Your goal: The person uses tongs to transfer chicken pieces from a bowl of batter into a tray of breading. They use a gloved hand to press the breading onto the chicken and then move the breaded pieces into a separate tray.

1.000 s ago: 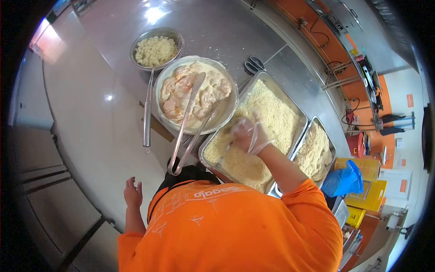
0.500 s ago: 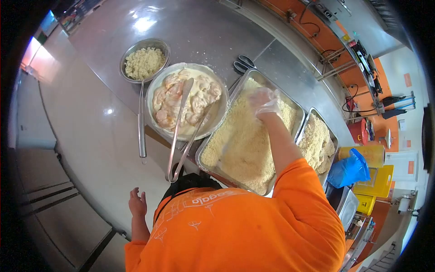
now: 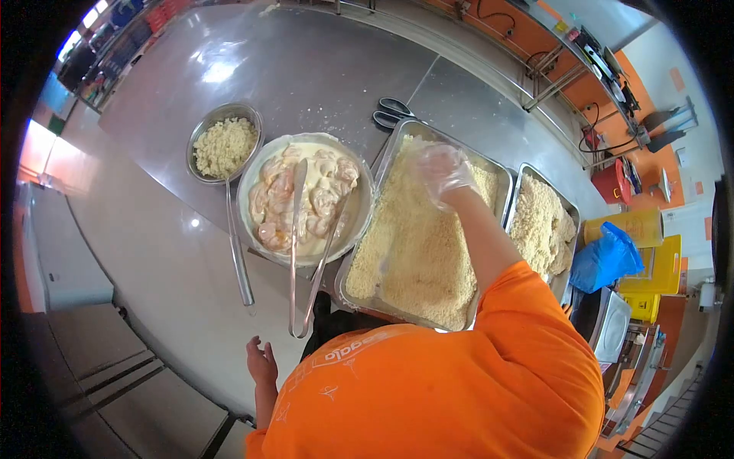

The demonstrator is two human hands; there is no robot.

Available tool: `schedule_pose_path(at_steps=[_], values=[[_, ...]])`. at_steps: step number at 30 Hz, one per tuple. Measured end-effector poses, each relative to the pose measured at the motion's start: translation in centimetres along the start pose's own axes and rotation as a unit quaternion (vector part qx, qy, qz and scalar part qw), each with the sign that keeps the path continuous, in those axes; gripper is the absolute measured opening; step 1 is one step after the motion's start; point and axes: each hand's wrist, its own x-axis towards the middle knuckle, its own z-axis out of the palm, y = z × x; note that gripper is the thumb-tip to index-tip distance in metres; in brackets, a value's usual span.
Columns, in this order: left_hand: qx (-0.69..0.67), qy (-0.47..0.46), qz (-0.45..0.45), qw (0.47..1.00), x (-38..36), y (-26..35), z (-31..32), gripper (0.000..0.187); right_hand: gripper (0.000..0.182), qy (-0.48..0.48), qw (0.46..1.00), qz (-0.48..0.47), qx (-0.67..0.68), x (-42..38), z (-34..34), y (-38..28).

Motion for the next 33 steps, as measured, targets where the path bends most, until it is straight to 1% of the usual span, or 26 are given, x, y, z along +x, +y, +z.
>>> schedule_pose_path(at_steps=[1, 2, 3, 6, 8, 9, 10, 11, 13, 15, 18, 21, 24, 25, 27, 28, 29, 30, 31, 33], values=[[0.005, 0.007, -0.003, 1.0, -0.3, 0.0, -0.2, 0.033, 0.052, 0.003, 1.0, -0.019, 0.0, -0.4, -0.6, 0.4], [0.012, 0.014, -0.005, 1.0, -0.5, -0.1, -0.5, 0.034, 0.052, -0.053, 0.994, 0.008, 0.094, -1.2, -3.8, 0.4], [0.028, -0.002, -0.012, 1.0, -0.8, -0.6, -0.8, 0.034, 0.053, -0.102, 0.977, 0.044, 0.184, -2.0, -7.0, 0.3], [0.059, -0.036, -0.03, 0.997, -1.8, -2.2, -0.5, 0.035, 0.049, -0.098, 0.994, 0.032, 0.019, -2.3, -6.9, -0.6], [0.065, -0.046, -0.02, 0.997, -1.6, -3.9, -0.2, 0.035, 0.047, -0.085, 0.98, 0.102, 0.147, -1.8, -6.8, -0.6], [0.073, -0.028, 0.008, 0.997, -1.2, -5.4, 0.3, 0.035, 0.046, -0.073, 0.965, 0.139, 0.211, -1.6, -6.8, -0.6], [0.075, -0.007, 0.039, 0.996, -0.6, -4.1, 0.1, 0.035, 0.044, -0.061, 0.955, 0.157, 0.244, -1.5, -6.4, -0.3], [0.1, -0.034, 0.044, 0.993, -0.2, -3.0, -0.5, 0.034, 0.042, -0.05, 0.951, 0.158, 0.26, -1.7, -6.0, -0.2], [0.07, -0.037, 0.049, 0.996, 1.1, -0.9, -1.4, 0.034, 0.037, -0.024, 0.962, 0.124, 0.24, -1.7, -5.4, 0.0], [0.033, -0.028, 0.043, 0.998, 2.0, 0.7, -1.4, 0.034, 0.034, 0.019, 0.975, 0.068, 0.21, -1.3, -5.6, 0.3], [0.02, -0.025, 0.057, 0.998, 1.9, 2.8, -1.9, 0.034, 0.03, 0.091, 0.977, -0.012, 0.192, 0.0, -5.8, 0.5], [0.053, -0.023, 0.115, 0.992, 1.4, 1.2, -1.2, 0.034, 0.034, 0.091, 0.987, -0.07, 0.115, 2.7, -2.6, 0.3], [0.055, -0.055, 0.048, 0.996, 0.6, -0.4, -0.7, 0.034, 0.041, 0.028, 0.993, -0.097, 0.068, 0.6, -6.8, -0.1], [0.062, -0.051, 0.051, 0.995, 0.4, -0.8, -0.7, 0.034, 0.043, 0.055, 0.992, -0.094, 0.065, 0.7, -6.2, -0.5], [0.088, -0.035, 0.027, 0.995, 0.0, -1.2, -0.5, 0.035, 0.047, 0.116, 0.988, -0.088, 0.052, 1.2, -5.2, -0.4], [0.101, -0.027, 0.013, 0.994, -0.4, -1.3, -0.4, 0.035, 0.047, 0.116, 0.989, -0.075, 0.058, 1.0, -5.0, -0.5], [0.082, -0.024, -0.025, 0.996, -0.5, -1.5, -0.1, 0.035, 0.047, 0.116, 0.989, -0.061, 0.065, 0.4, -4.9, -0.9], [0.083, -0.023, -0.021, 0.996, -0.5, -1.7, 0.0, 0.035, 0.047, 0.119, 0.989, -0.044, 0.07, 0.2, -5.2, -1.0], [0.083, -0.023, -0.015, 0.996, -0.4, -1.8, 0.2, 0.035, 0.047, 0.098, 0.993, -0.051, 0.037, 0.5, -5.2, -0.9], [0.055, -0.012, 0.016, 0.998, -0.3, -0.5, 0.3, 0.034, 0.042, 0.06, 0.998, -0.022, 0.023, 1.5, -3.7, -0.7]])
